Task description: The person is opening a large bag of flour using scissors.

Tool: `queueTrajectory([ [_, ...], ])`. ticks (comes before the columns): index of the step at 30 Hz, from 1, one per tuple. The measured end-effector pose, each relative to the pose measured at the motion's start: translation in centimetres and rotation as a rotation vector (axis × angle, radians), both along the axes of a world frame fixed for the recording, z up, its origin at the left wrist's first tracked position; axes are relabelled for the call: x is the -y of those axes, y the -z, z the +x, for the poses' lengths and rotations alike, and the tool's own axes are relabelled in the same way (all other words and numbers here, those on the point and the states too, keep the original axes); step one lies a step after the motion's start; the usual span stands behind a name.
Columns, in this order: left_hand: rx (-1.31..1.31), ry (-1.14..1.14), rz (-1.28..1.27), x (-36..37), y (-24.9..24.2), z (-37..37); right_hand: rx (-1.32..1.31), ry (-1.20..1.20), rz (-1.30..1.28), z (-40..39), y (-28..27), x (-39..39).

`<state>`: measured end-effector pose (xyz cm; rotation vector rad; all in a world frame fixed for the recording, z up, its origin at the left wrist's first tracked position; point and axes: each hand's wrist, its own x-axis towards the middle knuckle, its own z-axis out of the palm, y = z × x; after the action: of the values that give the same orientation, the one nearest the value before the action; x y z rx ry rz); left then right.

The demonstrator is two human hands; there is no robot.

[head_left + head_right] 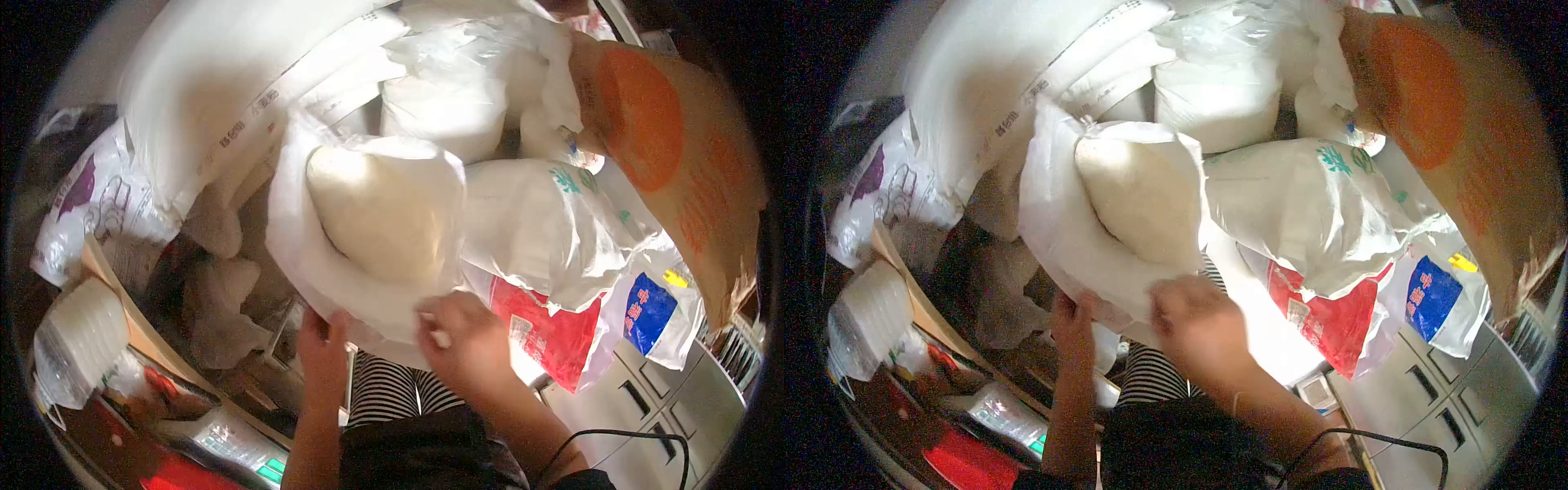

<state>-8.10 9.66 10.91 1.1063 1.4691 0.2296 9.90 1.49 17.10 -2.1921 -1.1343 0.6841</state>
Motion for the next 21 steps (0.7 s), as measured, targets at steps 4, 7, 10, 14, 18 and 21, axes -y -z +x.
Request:
queueTrajectory([
  [4, -0.087, 0.042, 0.205, -3.9, 0.5, -0.5, -0.284, 0.035, 0.053, -1.9, 2.5, -6.3],
  [7, -0.104, 0.065, 0.318, -5.6, -1.0, 1.1, -0.318, 0.064, 0.121, -3.4, 6.1, -9.2],
  [10, -0.052, 0.075, 0.267, -6.7, -1.8, 1.4, -0.902, 0.024, 0.007, -3.7, 7.6, -11.0],
  [14, -0.133, 0.077, 0.245, -6.6, -2.5, 1.1, -0.948, -0.03, -0.072, -3.6, 8.2, -11.3],
  [18, -0.145, 0.032, 0.195, -6.9, -3.2, 0.8, -0.915, 0.077, 0.008, -2.8, 8.4, -10.1],
  [21, -0.099, -0.006, 0.226, -6.5, -3.3, 1.8, -0.901, 0.035, 0.004, -2.4, 8.0, -9.5],
])
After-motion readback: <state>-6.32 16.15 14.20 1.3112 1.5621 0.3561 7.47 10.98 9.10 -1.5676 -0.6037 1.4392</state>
